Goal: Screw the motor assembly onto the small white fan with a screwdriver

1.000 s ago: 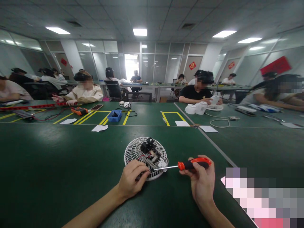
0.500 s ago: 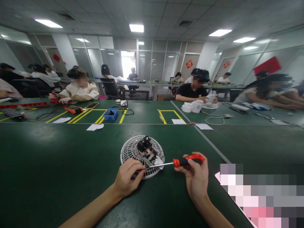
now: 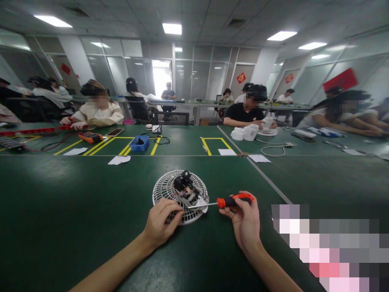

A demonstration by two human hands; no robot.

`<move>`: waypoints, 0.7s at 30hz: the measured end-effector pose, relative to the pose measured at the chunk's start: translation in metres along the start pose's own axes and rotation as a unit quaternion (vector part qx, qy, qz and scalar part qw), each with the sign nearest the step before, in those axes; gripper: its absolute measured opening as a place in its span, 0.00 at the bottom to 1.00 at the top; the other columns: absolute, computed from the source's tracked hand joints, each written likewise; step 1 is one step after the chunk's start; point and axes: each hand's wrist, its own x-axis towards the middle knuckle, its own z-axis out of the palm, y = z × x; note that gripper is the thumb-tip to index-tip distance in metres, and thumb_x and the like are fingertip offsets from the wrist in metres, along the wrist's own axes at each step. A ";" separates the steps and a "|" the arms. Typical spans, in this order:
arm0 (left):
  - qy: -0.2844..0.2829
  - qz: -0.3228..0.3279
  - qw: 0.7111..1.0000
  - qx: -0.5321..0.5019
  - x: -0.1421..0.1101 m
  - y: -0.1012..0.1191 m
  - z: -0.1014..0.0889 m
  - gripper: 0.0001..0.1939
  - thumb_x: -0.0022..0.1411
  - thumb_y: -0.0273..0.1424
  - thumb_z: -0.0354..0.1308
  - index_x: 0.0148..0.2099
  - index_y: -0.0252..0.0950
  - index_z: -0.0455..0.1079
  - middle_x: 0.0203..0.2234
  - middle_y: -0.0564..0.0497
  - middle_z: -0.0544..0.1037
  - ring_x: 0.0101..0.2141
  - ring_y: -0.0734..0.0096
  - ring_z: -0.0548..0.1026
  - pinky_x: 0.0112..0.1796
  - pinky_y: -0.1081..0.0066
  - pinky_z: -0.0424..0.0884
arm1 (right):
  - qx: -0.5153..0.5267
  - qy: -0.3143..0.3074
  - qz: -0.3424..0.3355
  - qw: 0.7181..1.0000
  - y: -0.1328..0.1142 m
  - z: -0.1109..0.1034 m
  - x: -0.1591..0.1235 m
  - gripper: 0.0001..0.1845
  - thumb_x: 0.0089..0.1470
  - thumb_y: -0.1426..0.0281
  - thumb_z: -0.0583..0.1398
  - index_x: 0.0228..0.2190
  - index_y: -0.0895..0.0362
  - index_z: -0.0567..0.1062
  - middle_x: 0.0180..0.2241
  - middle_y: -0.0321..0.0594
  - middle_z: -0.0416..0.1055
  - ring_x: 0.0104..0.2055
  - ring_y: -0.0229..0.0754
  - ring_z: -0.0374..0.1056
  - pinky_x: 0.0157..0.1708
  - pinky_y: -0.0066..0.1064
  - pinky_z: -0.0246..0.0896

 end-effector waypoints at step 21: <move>-0.004 -0.046 0.999 -0.009 0.001 -0.002 -0.001 0.07 0.64 0.24 0.61 0.44 0.36 0.73 0.35 0.48 0.79 0.37 0.70 0.78 0.40 0.70 0.76 | 0.021 -0.087 -0.033 0.995 -0.007 0.000 -0.007 0.22 0.47 0.69 0.66 0.42 0.50 0.65 0.35 0.30 0.74 0.26 0.38 0.74 0.29 0.36 0.77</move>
